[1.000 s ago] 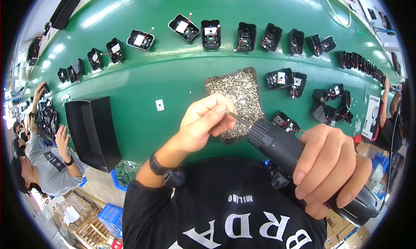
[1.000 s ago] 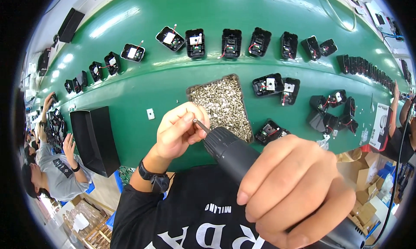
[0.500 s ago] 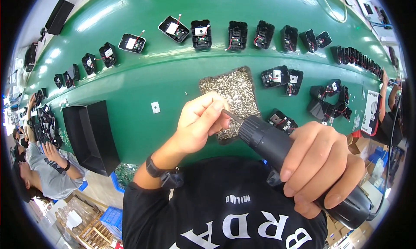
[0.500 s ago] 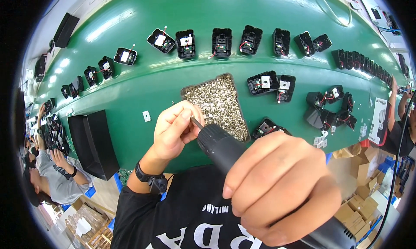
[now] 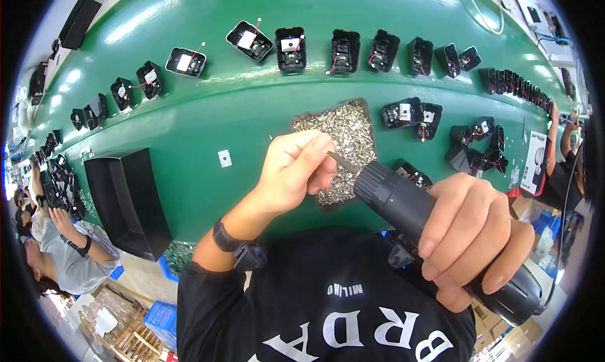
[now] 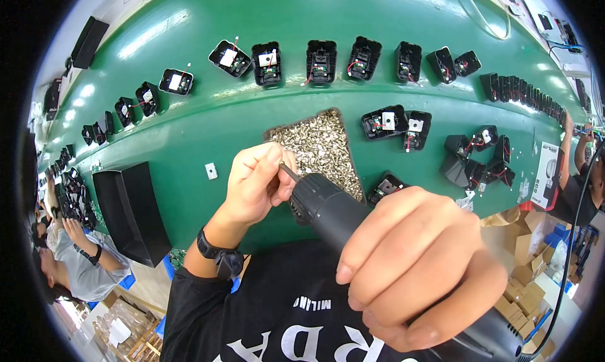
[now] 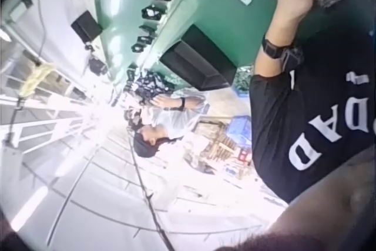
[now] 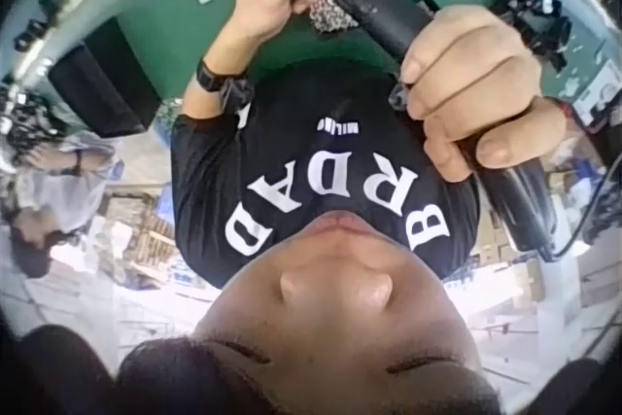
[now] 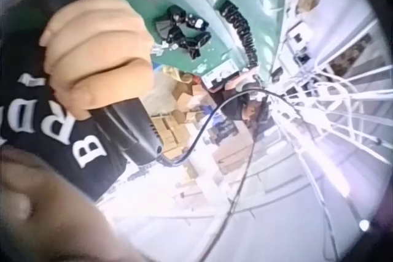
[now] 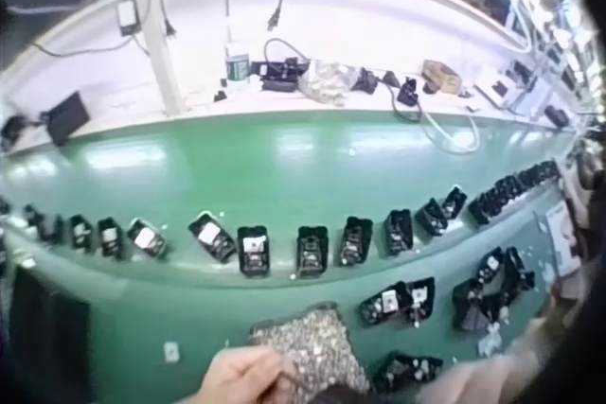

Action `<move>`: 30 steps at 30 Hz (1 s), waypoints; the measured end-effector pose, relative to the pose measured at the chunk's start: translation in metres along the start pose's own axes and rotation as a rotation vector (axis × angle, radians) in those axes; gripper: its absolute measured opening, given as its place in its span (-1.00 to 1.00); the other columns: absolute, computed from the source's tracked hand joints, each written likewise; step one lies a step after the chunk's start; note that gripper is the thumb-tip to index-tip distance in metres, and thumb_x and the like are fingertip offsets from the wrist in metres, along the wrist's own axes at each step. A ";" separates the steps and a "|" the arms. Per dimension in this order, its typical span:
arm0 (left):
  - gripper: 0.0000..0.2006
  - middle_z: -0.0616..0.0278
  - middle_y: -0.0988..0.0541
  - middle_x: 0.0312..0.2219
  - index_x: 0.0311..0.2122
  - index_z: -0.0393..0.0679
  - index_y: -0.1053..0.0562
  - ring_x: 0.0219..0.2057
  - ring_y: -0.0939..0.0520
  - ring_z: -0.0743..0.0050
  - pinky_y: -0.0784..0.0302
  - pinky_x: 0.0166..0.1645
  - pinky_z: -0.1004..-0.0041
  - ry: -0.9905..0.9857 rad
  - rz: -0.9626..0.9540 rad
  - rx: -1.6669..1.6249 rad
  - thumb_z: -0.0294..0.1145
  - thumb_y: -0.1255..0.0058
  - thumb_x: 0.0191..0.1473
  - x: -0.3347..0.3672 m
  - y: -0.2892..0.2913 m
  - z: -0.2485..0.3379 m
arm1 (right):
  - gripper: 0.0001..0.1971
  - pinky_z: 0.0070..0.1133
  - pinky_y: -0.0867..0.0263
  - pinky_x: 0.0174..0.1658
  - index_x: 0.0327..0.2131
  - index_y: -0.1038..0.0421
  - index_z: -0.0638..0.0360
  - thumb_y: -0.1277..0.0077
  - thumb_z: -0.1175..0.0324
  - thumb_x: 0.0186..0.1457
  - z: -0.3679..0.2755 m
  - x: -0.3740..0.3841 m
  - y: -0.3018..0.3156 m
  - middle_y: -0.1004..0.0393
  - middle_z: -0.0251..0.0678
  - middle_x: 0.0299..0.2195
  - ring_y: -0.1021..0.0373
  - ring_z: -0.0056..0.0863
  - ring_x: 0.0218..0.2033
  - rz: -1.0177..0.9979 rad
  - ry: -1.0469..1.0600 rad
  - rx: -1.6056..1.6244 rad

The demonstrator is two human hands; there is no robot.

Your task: Using an electric screwdriver to fasten screws into the back panels of several handheld electronic devices on a production line.

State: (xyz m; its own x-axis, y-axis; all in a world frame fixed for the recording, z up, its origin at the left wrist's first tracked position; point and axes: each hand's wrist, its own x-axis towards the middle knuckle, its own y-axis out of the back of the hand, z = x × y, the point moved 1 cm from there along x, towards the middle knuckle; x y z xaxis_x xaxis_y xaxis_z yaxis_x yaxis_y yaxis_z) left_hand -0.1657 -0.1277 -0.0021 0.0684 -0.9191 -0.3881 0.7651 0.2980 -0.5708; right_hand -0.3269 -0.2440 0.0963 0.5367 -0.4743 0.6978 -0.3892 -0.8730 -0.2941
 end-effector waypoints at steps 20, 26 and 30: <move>-0.53 0.15 -0.58 -0.19 -0.15 -0.18 -0.52 -0.14 -0.57 0.08 -0.47 -0.04 0.24 -1.125 0.315 1.484 -0.17 -0.30 -0.19 0.072 0.093 0.082 | -0.47 -0.46 -0.25 -0.20 -0.03 -0.27 0.04 -0.19 0.52 -0.14 0.045 0.056 0.019 -0.41 -0.48 -0.43 -0.35 -0.53 -0.42 -0.189 -0.073 -0.162; -0.16 0.25 -0.47 0.01 0.07 -0.10 -0.41 0.17 -0.36 0.17 -0.17 0.21 0.06 -0.953 0.191 1.935 0.04 -0.40 -0.39 0.088 0.085 0.083 | -0.50 -0.32 -0.24 -0.08 0.02 -0.22 0.21 0.00 0.52 -0.08 0.116 0.069 0.029 -0.38 -0.28 -0.37 -0.34 -0.40 -0.33 -0.131 -0.064 -0.121; -0.28 0.29 -0.57 -0.18 -0.05 -0.09 -0.48 0.03 -0.46 0.26 -0.21 0.15 0.12 -0.948 0.200 1.869 0.02 -0.41 -0.39 0.096 0.077 0.082 | -0.49 -0.31 -0.26 -0.07 0.03 -0.22 0.29 0.03 0.54 -0.10 0.127 0.069 0.042 -0.40 -0.24 -0.37 -0.35 -0.37 -0.32 -0.125 -0.077 -0.082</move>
State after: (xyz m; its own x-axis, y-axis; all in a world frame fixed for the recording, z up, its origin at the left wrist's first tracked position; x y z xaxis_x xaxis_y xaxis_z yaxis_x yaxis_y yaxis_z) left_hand -0.0478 -0.2140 -0.0241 -0.0228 -0.9133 0.4065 0.2452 0.3891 0.8879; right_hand -0.2109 -0.3276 0.0496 0.6396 -0.3726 0.6724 -0.3736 -0.9151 -0.1517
